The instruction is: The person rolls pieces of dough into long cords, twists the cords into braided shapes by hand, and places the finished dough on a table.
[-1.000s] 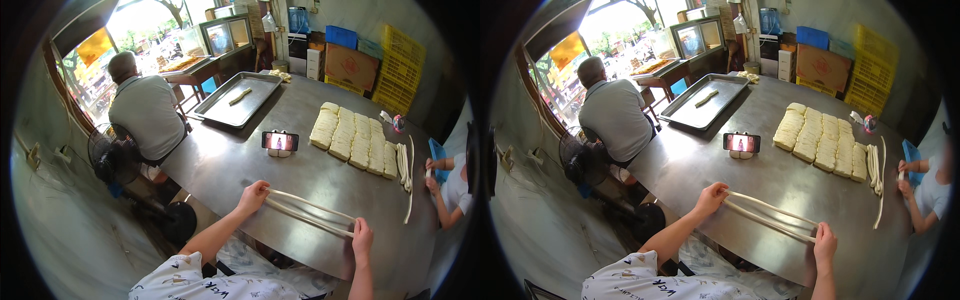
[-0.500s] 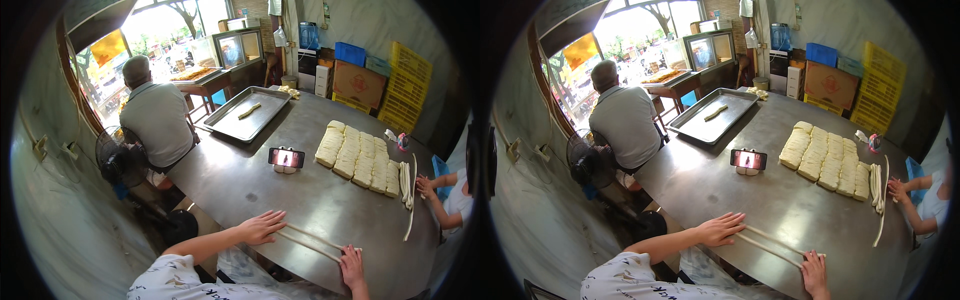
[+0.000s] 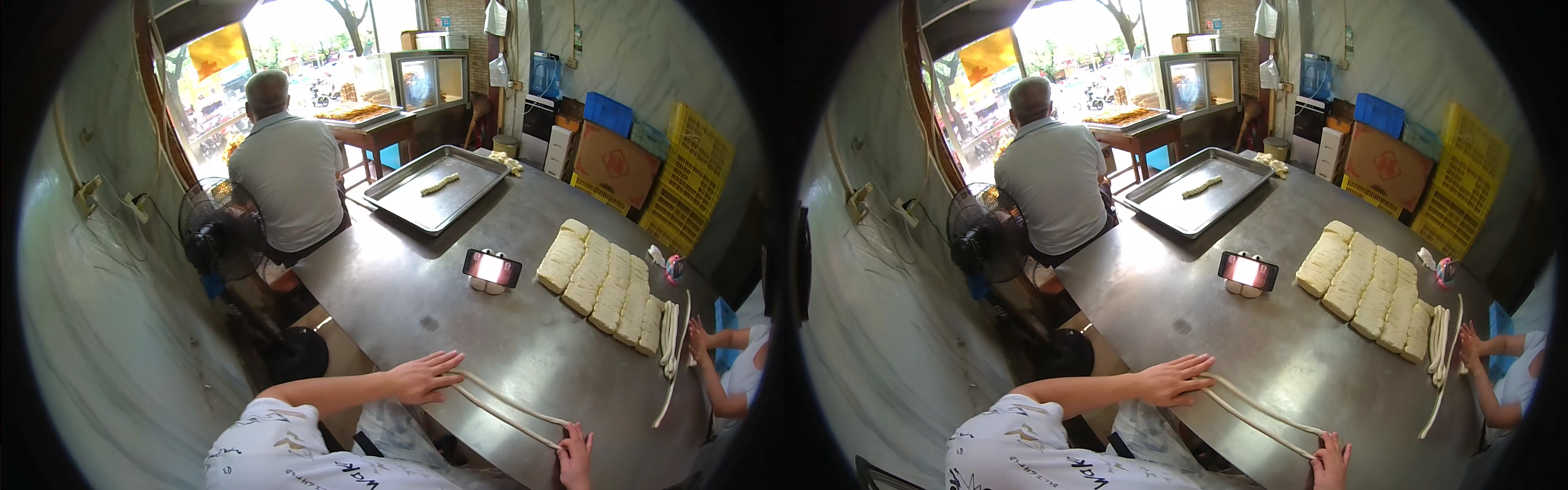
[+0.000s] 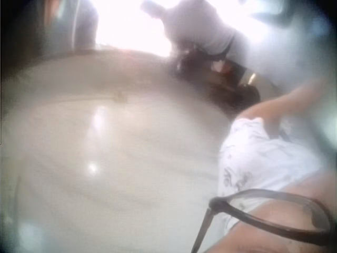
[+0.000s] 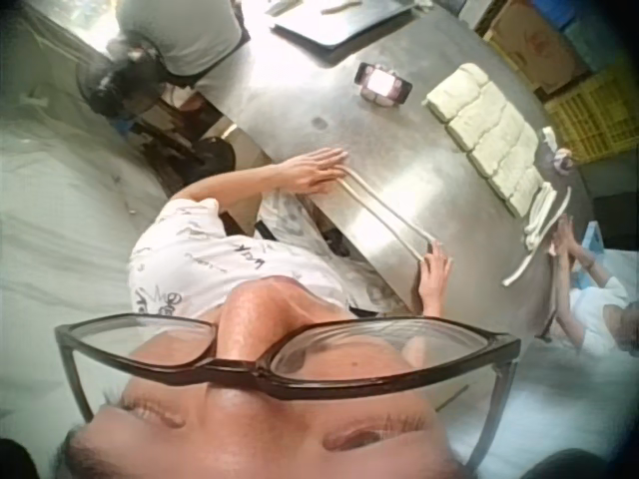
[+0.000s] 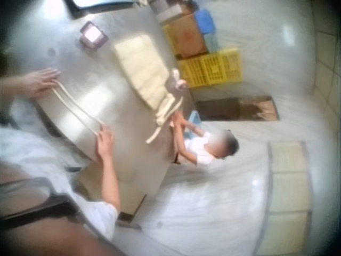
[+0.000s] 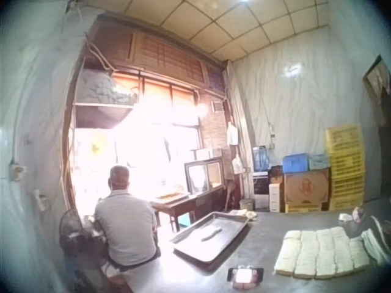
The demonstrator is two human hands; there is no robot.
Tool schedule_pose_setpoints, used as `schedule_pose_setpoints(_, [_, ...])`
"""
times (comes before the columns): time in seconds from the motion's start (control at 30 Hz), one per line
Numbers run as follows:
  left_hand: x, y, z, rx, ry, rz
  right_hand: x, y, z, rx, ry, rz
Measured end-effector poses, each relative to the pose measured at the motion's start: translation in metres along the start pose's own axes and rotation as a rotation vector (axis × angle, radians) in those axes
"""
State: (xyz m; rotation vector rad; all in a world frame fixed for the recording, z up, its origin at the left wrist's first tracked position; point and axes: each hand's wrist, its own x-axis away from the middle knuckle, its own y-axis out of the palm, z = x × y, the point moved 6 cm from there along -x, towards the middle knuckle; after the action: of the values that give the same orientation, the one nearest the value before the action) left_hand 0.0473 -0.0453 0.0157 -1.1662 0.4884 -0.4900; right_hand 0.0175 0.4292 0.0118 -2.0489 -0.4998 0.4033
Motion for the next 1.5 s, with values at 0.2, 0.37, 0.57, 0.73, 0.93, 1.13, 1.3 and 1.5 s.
schedule_pose_setpoints(0.2, [-0.056, 0.033, -0.049, 0.150, -0.406, 0.348, -0.079, -0.044, -0.002, -0.086, 0.220, 0.563])
schedule_pose_setpoints(0.37, [-0.074, 0.011, -0.029, -0.090, -0.246, 0.137, -0.060, 0.021, -0.029, 0.196, -0.068, 0.178])
schedule_pose_setpoints(0.57, [-0.065, 0.002, 0.003, -0.125, -0.467, 0.040, -0.041, -0.031, 0.025, -0.432, 0.499, 0.302])
schedule_pose_setpoints(0.73, [-0.121, 0.023, -0.045, 0.099, -0.256, 0.223, -0.088, 0.019, -0.017, 0.274, 0.053, 0.437])
schedule_pose_setpoints(0.93, [-0.073, -0.005, 0.021, -0.203, -0.366, -0.042, -0.019, -0.001, 0.049, -0.507, 0.485, 0.188])
schedule_pose_setpoints(1.13, [-0.133, 0.031, -0.045, 0.124, -0.245, 0.253, -0.098, 0.020, -0.008, 0.291, 0.095, 0.369])
schedule_pose_setpoints(1.3, [-0.074, -0.001, 0.024, -0.205, -0.246, -0.051, -0.012, 0.000, 0.012, -0.213, 0.230, 0.022])
schedule_pose_setpoints(1.5, [-0.157, 0.029, -0.036, 0.044, -0.249, 0.325, -0.108, 0.014, 0.009, 0.389, 0.169, 0.418])
